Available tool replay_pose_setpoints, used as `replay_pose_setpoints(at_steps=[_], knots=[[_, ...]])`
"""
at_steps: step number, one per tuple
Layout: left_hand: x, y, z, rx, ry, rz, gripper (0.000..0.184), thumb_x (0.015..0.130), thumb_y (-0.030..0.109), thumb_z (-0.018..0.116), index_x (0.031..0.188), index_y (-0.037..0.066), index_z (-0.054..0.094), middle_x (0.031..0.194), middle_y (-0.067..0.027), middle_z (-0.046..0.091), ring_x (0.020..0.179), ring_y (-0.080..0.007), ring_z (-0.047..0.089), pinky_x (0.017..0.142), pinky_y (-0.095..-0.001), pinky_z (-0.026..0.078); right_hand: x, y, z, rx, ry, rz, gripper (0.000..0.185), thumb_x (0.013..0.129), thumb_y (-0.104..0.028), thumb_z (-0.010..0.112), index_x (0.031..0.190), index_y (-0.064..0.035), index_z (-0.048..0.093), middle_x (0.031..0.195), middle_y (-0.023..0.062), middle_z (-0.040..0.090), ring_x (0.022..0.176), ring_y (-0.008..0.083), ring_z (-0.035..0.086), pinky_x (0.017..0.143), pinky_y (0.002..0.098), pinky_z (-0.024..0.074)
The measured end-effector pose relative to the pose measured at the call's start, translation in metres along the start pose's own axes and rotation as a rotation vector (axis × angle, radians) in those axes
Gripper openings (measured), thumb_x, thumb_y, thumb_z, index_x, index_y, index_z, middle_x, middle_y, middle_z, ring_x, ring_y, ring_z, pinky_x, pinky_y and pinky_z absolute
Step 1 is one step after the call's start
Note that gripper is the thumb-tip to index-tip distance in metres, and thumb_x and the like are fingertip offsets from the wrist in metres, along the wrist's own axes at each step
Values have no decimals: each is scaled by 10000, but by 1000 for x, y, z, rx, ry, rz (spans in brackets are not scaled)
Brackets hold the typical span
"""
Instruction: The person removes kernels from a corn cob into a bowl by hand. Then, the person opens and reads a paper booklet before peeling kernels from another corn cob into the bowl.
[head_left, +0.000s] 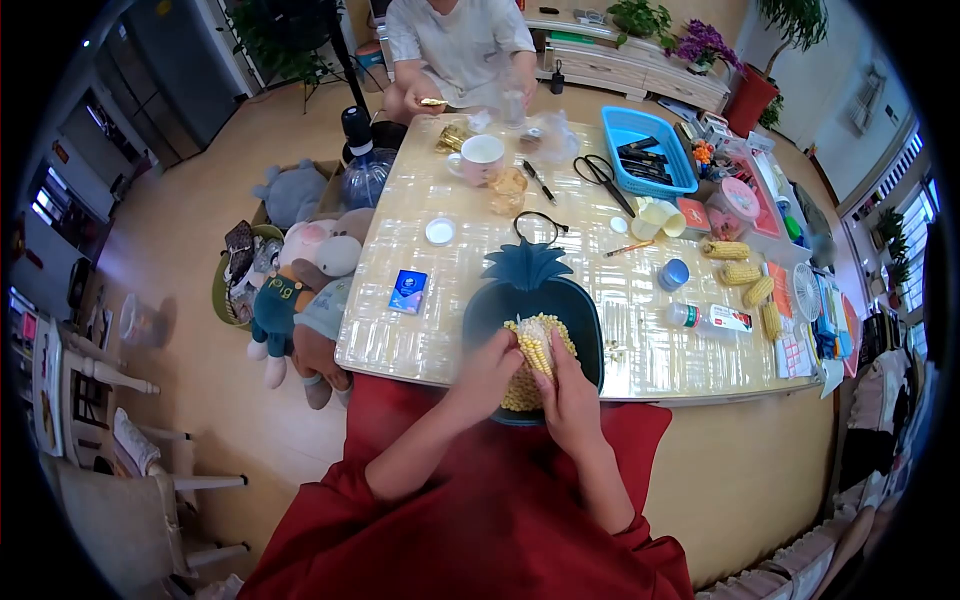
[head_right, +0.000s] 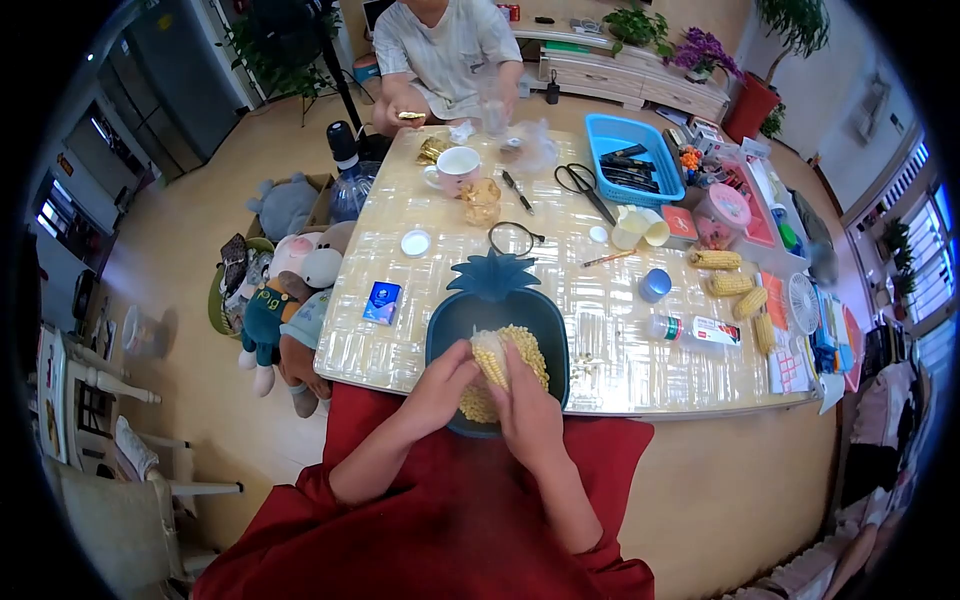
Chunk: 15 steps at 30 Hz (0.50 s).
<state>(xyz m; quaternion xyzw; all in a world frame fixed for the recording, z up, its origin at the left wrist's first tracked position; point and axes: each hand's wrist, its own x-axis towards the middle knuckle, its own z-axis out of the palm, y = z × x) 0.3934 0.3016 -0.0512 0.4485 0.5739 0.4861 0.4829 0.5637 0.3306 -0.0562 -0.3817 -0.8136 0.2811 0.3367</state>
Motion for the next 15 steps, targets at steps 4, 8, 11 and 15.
replay_pose_setpoints(at_steps=[4,8,11,15], knots=[[-1,-6,-1,31,-55,-23,250,1040,163,496,1206,-6,573,1143,-104,644,1063,-169,600,964,-314,465,1,0,-1,43,15,22,548,1044,-235,538,1535,-50,378,1344,224,596,1131,422,632,899,437,535],[-4,5,2,120,-6,-28,325,1038,244,506,1207,-26,571,1117,-168,657,1035,-261,648,937,-361,487,3,-3,-4,106,-9,101,515,1074,-270,475,1522,-31,393,1407,236,562,1227,413,596,1002,410,489],[-6,5,7,128,73,103,333,1045,244,519,1206,-37,598,1122,-171,655,1034,-275,649,929,-360,490,4,-6,-5,132,-31,149,511,1084,-278,453,1525,-26,393,1419,240,558,1251,406,590,1038,395,471],[-5,2,4,152,88,222,273,1030,168,577,1185,-51,627,1111,-126,641,997,-211,626,892,-314,485,5,-10,-4,127,-15,145,501,1090,-278,442,1524,-32,408,1384,241,585,1213,403,615,1020,391,481]])
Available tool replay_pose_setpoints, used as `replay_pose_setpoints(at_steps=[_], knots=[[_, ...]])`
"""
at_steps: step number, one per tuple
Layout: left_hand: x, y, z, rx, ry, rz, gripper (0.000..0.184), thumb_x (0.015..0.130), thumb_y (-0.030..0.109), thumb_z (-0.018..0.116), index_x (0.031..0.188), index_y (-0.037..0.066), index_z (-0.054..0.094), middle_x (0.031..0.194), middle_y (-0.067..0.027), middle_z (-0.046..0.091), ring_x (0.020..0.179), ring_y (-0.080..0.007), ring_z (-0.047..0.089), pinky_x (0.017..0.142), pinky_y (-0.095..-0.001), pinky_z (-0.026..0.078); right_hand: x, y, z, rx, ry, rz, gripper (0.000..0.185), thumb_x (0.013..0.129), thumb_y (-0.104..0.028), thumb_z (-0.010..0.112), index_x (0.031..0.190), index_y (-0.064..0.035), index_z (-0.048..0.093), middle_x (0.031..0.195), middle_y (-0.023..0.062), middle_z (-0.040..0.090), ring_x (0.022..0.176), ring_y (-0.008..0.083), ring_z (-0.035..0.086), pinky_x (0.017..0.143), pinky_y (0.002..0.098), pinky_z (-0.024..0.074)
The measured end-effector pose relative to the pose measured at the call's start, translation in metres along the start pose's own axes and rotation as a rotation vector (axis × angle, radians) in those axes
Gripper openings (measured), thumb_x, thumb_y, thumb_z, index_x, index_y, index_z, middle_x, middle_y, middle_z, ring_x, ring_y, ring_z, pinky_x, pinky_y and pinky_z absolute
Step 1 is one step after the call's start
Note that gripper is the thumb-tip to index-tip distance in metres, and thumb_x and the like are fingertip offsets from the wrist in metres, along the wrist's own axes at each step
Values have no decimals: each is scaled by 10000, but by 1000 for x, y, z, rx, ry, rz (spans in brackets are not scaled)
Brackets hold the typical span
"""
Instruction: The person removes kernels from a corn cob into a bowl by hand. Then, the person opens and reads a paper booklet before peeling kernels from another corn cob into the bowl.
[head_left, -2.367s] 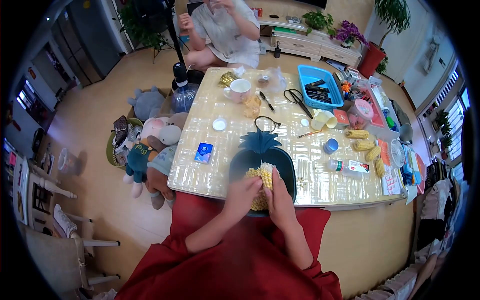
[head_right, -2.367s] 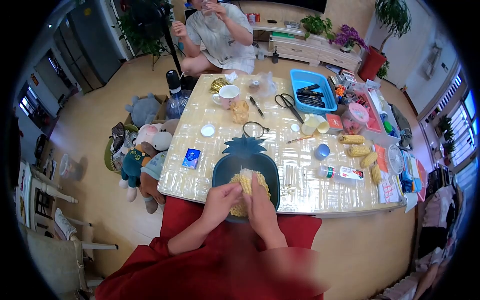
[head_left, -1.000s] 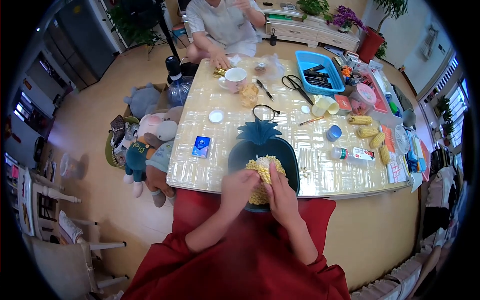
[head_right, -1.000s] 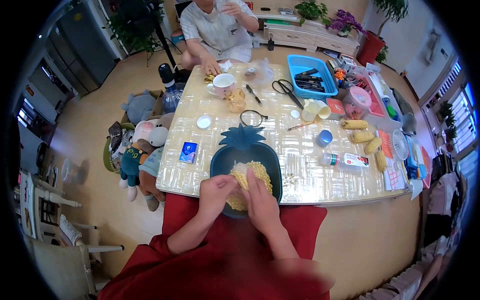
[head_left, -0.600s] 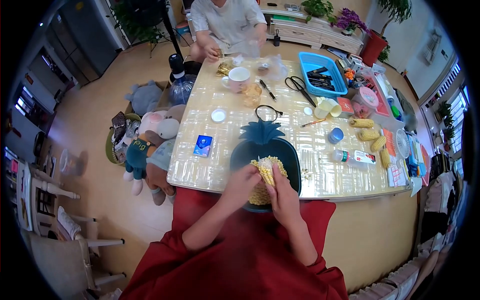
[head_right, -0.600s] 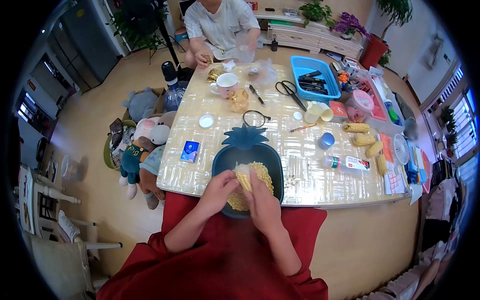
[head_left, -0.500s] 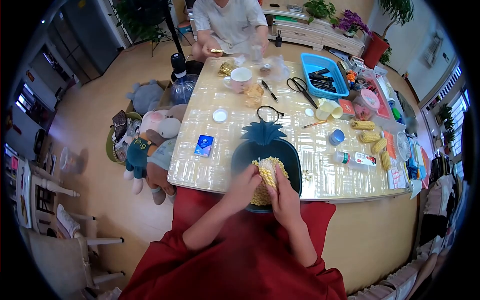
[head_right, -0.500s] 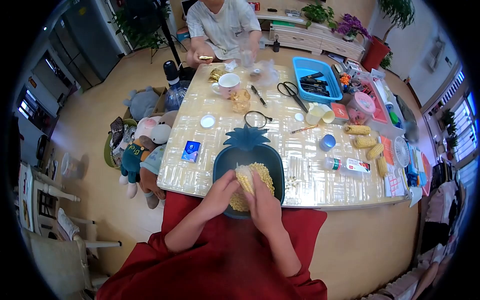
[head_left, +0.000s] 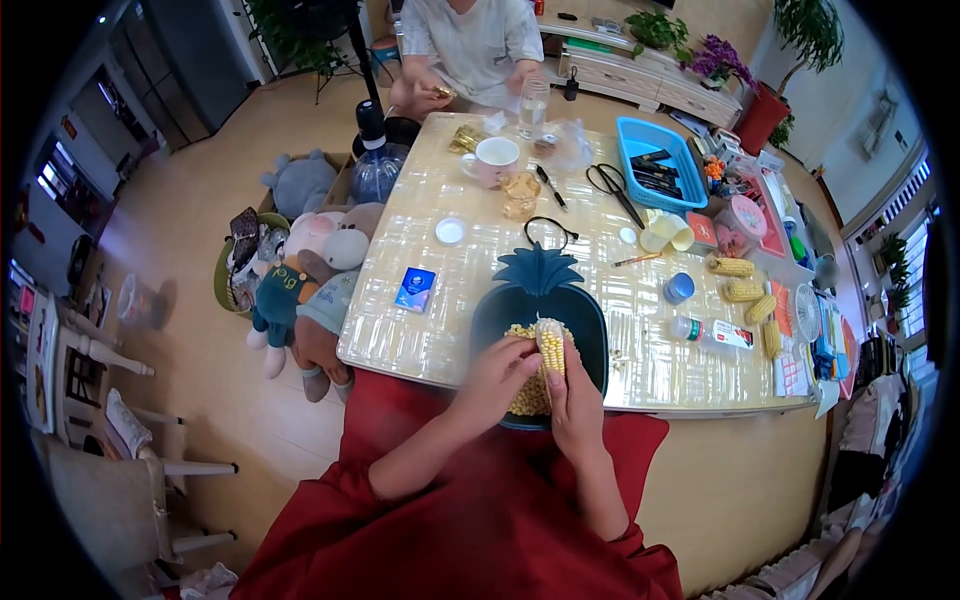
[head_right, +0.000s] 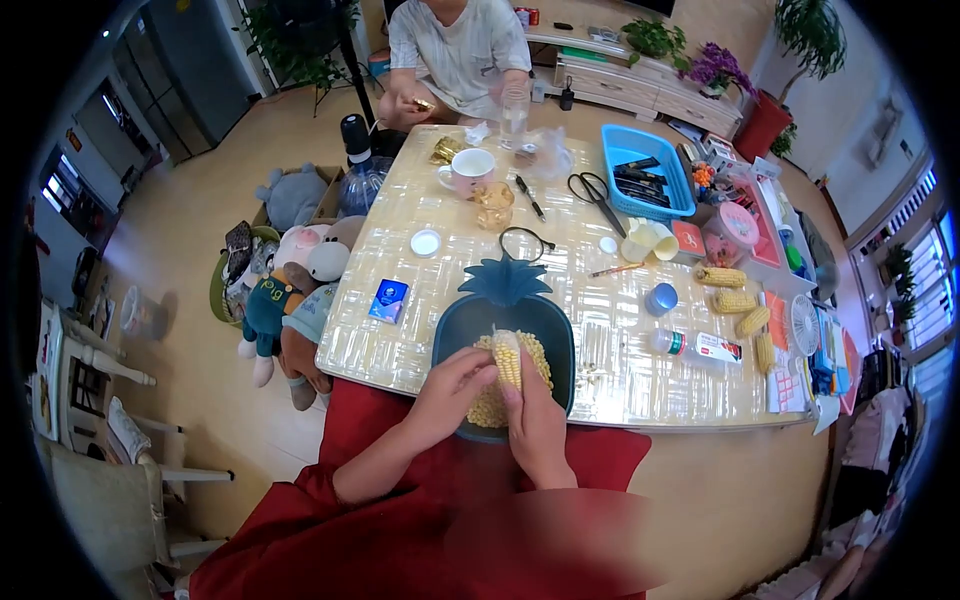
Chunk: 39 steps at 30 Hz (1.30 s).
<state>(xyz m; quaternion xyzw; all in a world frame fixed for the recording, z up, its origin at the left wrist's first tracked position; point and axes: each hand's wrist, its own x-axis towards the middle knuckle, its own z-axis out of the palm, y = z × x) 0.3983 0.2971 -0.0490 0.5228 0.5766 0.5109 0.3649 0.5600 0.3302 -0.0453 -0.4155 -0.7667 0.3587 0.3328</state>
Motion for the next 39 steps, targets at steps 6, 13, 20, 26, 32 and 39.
replay_pose_setpoints(at_steps=[6,13,20,26,32,39], knots=[[-4,6,-4,-47,18,-40,273,1026,160,612,1176,-62,661,1057,-85,668,956,-143,613,855,-275,481,1,4,2,-54,19,-74,492,1066,-206,506,1531,-71,423,1235,213,661,1076,376,668,903,400,529],[-10,7,-2,-112,20,-186,288,1042,179,599,1189,-53,686,976,-27,737,922,-49,594,820,-244,507,2,9,6,-113,48,-124,510,1046,-205,552,1527,-79,440,1097,200,678,943,361,677,815,396,538],[-10,-5,6,-92,53,-167,316,1039,239,572,1171,-21,695,934,-165,742,818,-186,700,765,-316,523,2,10,7,-142,61,-133,508,1043,-190,546,1527,-81,436,1093,211,676,939,377,679,797,417,544],[-9,-9,7,-105,76,-199,289,1034,217,578,1113,-35,697,901,-152,743,776,-161,689,730,-312,520,2,11,8,-150,40,-128,499,1047,-190,527,1524,-77,433,1120,221,673,962,392,680,814,434,546],[-7,-7,12,-151,109,-182,310,1039,220,575,1174,-37,684,951,-169,748,831,-176,712,761,-312,529,3,11,8,-123,54,-114,480,1059,-204,509,1508,-46,448,1190,235,666,1011,402,680,852,434,545],[-7,-3,10,-36,85,-70,354,1050,237,556,1281,-15,648,1034,-213,735,890,-224,726,803,-327,533,4,6,10,-98,114,-92,457,1061,-206,513,1479,-24,480,1262,241,649,1063,400,677,888,423,547]])
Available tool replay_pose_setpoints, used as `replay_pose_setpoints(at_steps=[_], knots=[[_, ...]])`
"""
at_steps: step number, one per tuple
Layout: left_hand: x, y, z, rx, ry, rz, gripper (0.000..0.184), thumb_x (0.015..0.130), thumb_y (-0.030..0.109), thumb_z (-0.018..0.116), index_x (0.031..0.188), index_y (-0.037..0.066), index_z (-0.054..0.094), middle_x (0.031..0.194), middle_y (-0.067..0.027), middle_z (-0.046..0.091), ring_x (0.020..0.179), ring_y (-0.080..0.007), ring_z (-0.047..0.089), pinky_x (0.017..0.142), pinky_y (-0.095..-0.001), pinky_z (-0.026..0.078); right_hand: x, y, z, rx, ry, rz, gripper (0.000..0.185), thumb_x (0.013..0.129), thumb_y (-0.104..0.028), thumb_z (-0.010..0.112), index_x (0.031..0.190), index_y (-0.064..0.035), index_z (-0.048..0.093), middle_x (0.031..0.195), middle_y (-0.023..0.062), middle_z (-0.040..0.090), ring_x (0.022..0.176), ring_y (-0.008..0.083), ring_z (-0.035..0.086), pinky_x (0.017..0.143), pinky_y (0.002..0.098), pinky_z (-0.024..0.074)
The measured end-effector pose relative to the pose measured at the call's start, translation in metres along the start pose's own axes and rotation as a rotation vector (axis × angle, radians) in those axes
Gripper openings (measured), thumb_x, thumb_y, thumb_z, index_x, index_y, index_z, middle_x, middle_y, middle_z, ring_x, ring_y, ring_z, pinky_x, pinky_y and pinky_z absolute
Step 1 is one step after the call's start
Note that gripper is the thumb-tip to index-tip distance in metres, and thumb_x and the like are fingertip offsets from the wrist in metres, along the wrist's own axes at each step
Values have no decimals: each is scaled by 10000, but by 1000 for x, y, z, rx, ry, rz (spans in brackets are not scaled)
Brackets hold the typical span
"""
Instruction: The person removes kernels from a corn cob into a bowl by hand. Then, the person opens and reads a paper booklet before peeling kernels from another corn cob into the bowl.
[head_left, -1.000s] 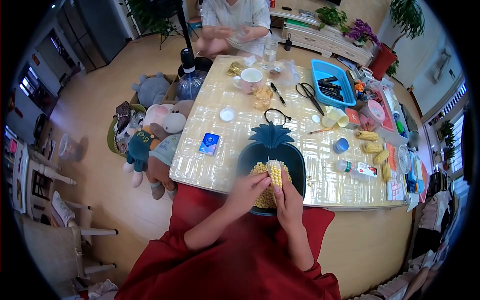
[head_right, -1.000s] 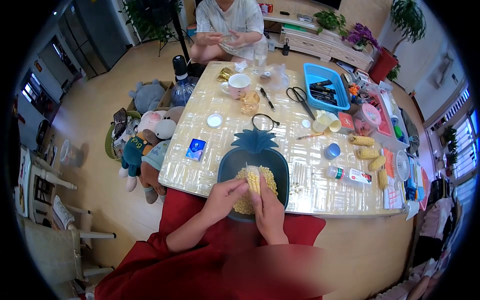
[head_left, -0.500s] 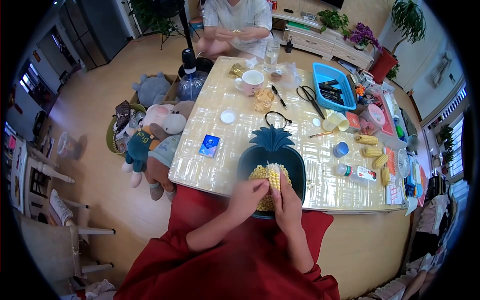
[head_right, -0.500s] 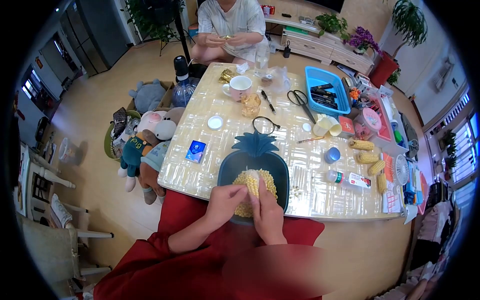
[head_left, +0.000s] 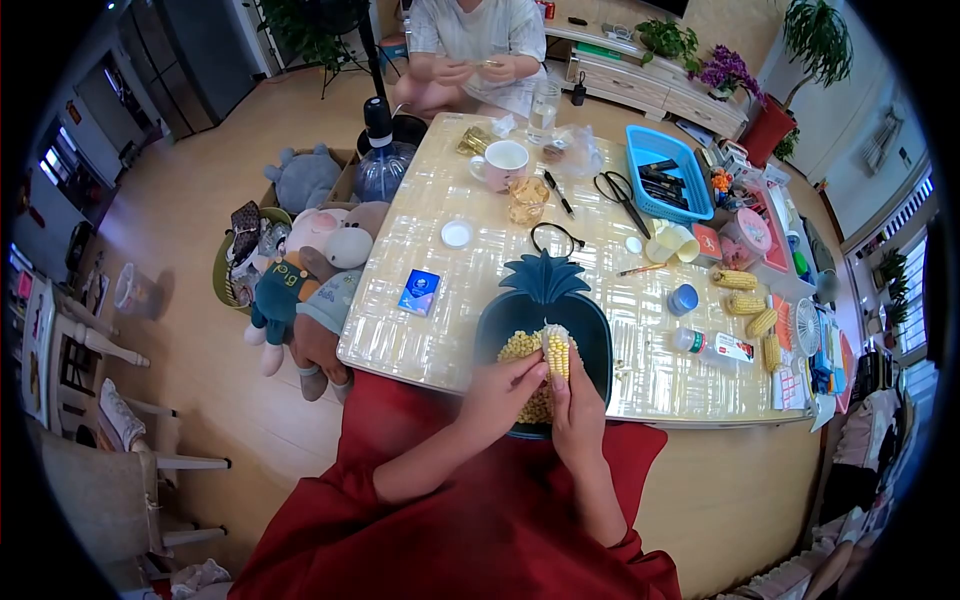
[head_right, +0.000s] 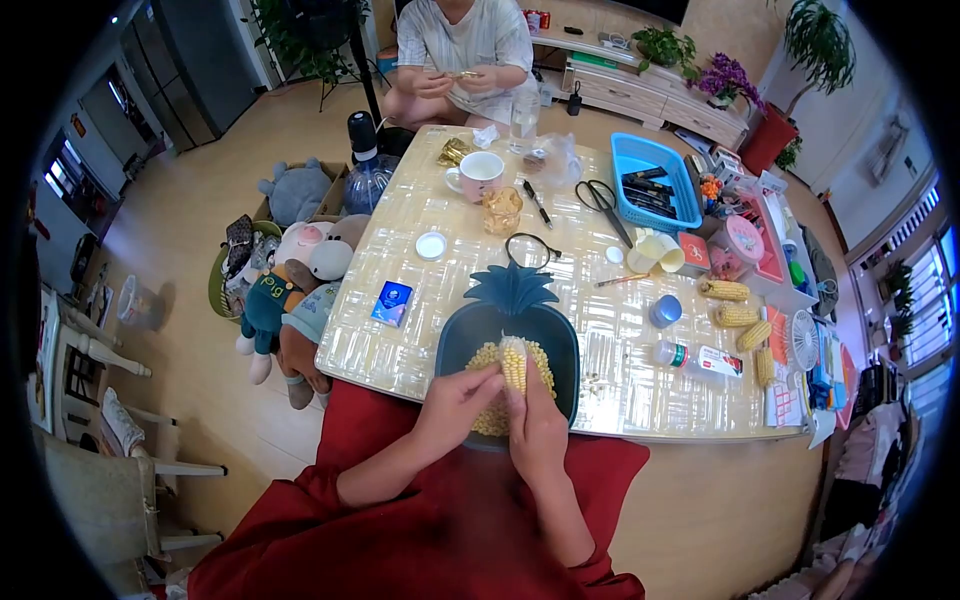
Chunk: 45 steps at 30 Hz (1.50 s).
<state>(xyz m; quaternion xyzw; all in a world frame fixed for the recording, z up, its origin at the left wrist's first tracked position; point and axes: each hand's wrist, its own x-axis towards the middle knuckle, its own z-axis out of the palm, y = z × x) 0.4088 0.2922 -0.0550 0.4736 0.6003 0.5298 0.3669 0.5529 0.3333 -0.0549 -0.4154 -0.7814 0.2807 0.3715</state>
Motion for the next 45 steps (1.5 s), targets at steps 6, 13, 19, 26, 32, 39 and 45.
replay_pose_setpoints(at_steps=[6,13,19,26,32,39,45], knots=[[-2,10,-7,29,-61,-78,343,1046,235,559,1272,-5,656,1028,-204,737,878,-216,723,801,-321,532,-2,3,1,-56,-20,-8,462,1054,-203,525,1484,-40,481,1208,232,667,1029,394,682,861,427,547],[-2,12,-7,37,-48,-111,317,1038,219,564,1224,-9,681,994,-179,748,853,-194,719,792,-312,530,-2,-1,-2,-34,-65,23,474,1062,-221,510,1508,-69,460,1176,231,674,1011,394,684,851,423,548],[-1,5,-3,-47,-20,-94,326,1038,221,578,1258,-2,671,1014,-173,753,876,-162,714,803,-305,533,-1,-1,-2,3,-42,10,457,1067,-214,507,1493,-52,475,1197,231,673,1021,389,690,854,416,551],[-4,5,-3,-2,-43,-67,348,1043,232,577,1300,10,654,1027,-170,754,867,-142,702,797,-296,531,-1,0,-1,-5,-2,-21,449,1061,-201,528,1477,-37,491,1187,233,678,1002,387,696,848,411,554],[-4,9,-4,2,-50,-72,341,1039,234,583,1283,12,666,1007,-173,751,853,-153,702,788,-302,533,-3,3,-1,-17,-33,12,461,1057,-203,534,1485,-41,481,1159,228,684,973,382,697,824,413,555],[-5,6,-3,98,-2,-34,337,1026,238,597,1263,12,677,1016,-206,738,829,-203,714,766,-312,534,-3,1,-1,-57,-45,8,467,1073,-224,489,1502,-44,458,1152,235,682,979,397,691,810,425,555],[-4,1,2,66,22,-34,362,1025,270,600,1277,19,670,1000,-212,733,800,-229,710,749,-322,534,0,-2,-4,11,-65,88,470,1081,-255,473,1489,-24,466,1210,256,665,1009,413,687,839,432,551]])
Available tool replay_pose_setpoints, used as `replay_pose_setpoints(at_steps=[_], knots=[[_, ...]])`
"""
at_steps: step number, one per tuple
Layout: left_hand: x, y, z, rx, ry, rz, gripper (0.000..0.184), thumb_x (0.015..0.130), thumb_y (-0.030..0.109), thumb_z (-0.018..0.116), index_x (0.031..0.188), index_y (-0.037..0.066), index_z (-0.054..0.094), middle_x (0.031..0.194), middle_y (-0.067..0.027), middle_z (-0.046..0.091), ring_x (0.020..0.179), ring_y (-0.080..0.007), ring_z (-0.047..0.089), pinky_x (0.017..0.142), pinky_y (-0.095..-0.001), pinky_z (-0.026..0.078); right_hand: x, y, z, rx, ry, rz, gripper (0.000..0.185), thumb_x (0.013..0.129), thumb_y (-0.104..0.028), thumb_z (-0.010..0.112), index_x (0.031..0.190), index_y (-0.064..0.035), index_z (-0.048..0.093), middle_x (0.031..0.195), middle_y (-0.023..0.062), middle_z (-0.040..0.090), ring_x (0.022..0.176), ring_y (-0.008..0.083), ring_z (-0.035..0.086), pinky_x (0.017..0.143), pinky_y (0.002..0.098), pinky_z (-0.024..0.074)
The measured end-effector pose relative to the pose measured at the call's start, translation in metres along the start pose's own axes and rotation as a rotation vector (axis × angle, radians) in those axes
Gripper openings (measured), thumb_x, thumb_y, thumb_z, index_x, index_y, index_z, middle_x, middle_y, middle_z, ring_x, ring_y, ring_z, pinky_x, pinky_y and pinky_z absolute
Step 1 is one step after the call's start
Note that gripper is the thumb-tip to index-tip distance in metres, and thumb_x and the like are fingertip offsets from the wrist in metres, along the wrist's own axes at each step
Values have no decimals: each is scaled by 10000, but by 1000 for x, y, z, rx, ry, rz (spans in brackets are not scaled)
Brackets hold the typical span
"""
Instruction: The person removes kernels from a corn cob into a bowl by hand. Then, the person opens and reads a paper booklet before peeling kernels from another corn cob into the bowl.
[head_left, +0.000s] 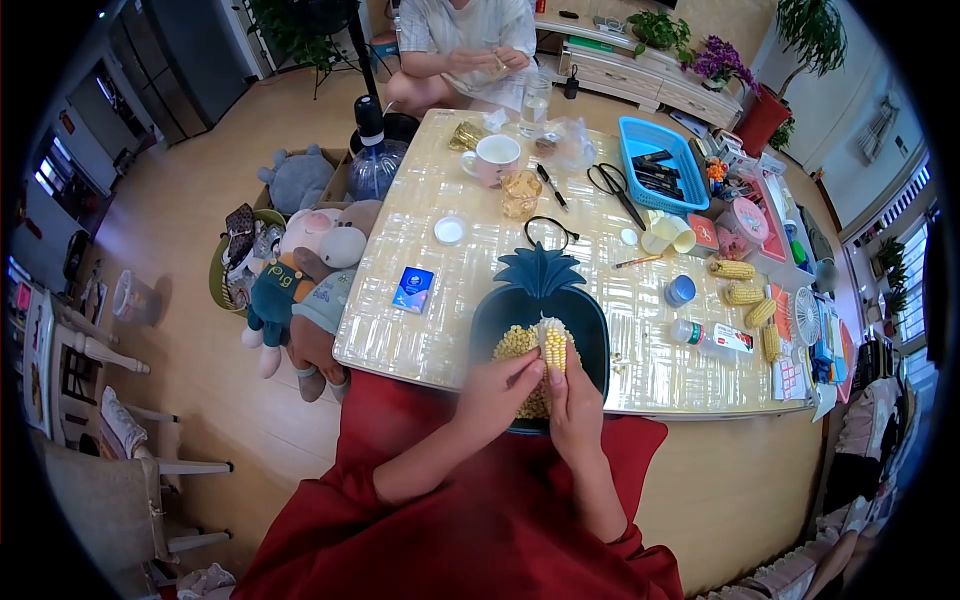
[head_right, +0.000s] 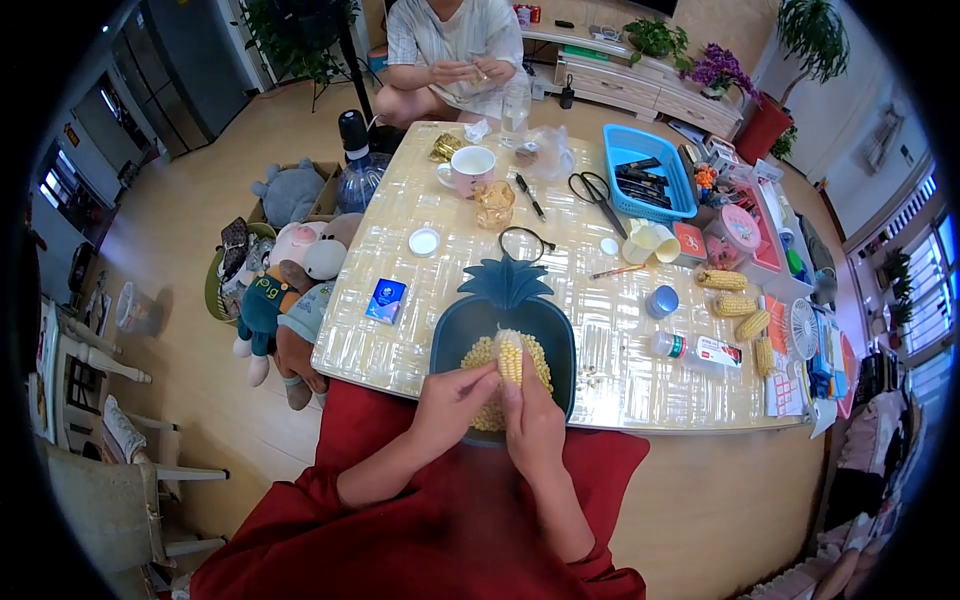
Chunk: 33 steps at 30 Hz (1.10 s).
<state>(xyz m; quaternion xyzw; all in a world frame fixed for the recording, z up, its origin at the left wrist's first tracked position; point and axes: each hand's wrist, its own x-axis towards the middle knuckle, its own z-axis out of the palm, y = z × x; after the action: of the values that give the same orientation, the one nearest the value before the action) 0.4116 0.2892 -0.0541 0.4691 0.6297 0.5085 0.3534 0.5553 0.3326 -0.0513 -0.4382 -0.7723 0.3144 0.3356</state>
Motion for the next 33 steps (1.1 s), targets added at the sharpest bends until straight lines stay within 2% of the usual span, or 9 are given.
replay_pose_setpoints(at_steps=[4,7,15,22,28,31,33], knots=[[0,-6,3,26,-3,5,398,1029,308,595,1308,30,651,986,-217,728,787,-248,705,741,-327,534,1,-1,0,24,11,-11,475,1079,-262,478,1482,-10,468,1241,267,651,1033,422,681,866,429,548],[2,5,-1,78,-36,-53,345,1016,166,639,1309,-16,642,1040,-137,762,923,-68,644,796,-262,542,2,0,-2,27,1,-41,486,1078,-256,482,1494,-7,448,1282,271,630,1074,427,667,895,429,541],[2,0,-1,-32,-3,-37,323,1005,141,640,1279,-30,657,987,-120,771,871,-69,659,756,-266,550,4,6,-4,39,-100,-78,547,1073,-244,482,1547,-6,348,1293,286,612,1140,438,634,946,430,521],[1,4,-1,60,61,6,262,981,99,656,1209,-20,704,934,-98,781,835,-48,661,717,-260,546,5,3,-4,13,-135,-33,541,1075,-246,469,1541,4,354,1306,286,605,1135,441,633,942,440,521],[4,0,0,-50,50,-71,297,983,72,646,1264,-18,679,1034,-135,772,877,-102,692,769,-267,570,4,4,-5,48,-117,-22,540,1082,-272,451,1543,-6,361,1317,279,606,1124,441,641,939,436,522],[9,-14,9,-7,183,208,353,1006,196,619,1314,29,655,950,-157,763,757,-209,724,711,-315,548,5,4,-3,57,-72,-29,531,1087,-289,436,1536,-12,380,1311,280,611,1117,443,644,931,439,524],[15,-19,7,87,208,347,371,1016,220,611,1335,32,639,936,-144,760,741,-199,722,705,-306,550,4,5,-2,71,-55,2,524,1090,-302,425,1531,-20,394,1301,281,616,1110,444,647,919,441,527]])
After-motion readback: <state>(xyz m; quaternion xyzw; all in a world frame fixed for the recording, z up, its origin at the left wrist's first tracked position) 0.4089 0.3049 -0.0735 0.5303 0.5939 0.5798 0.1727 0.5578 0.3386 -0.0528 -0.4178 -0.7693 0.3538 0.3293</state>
